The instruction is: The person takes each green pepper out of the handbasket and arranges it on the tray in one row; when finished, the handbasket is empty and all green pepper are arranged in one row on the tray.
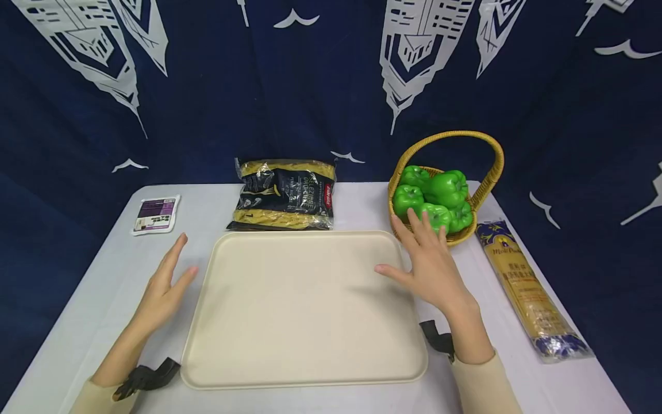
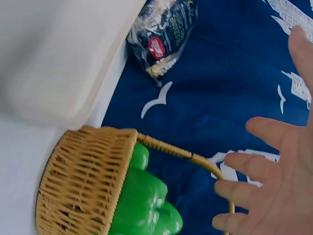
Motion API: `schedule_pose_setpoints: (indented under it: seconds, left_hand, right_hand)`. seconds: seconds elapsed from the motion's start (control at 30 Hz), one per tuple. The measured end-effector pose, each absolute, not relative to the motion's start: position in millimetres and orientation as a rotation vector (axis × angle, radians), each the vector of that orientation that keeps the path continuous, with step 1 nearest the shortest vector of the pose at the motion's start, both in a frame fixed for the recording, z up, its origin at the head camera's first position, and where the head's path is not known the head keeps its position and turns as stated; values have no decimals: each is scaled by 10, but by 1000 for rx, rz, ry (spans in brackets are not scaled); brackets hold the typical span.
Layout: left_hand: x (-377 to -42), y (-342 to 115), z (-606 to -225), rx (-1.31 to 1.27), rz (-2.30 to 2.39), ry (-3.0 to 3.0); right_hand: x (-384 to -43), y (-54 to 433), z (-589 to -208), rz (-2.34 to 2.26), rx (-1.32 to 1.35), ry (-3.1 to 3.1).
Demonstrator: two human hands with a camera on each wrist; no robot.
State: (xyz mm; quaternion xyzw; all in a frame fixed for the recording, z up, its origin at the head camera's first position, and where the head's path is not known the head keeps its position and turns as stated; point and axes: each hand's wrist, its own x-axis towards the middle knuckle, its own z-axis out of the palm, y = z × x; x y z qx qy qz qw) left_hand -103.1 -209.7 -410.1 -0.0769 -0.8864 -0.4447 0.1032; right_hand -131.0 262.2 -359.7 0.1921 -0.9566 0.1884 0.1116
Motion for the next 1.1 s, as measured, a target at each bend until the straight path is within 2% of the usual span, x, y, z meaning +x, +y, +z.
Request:
schedule_pose_setpoints:
  seconds: [0.43,0.8,1.1]
  left_hand:
    - [-992,-2243,-4713,-235,-1438,-2668]
    - [-987,-2229,-4782,-254,-1345,-2709]
    - [-980,-2235,-4829,-298,-1277,-2725]
  right_hand:
    - [-1350,3054,-3494,791,470,-2392]
    - [-1518,3374,-3304,941,241,-2308]
    - [-1815,3571,-3281,1220,49,-2321]
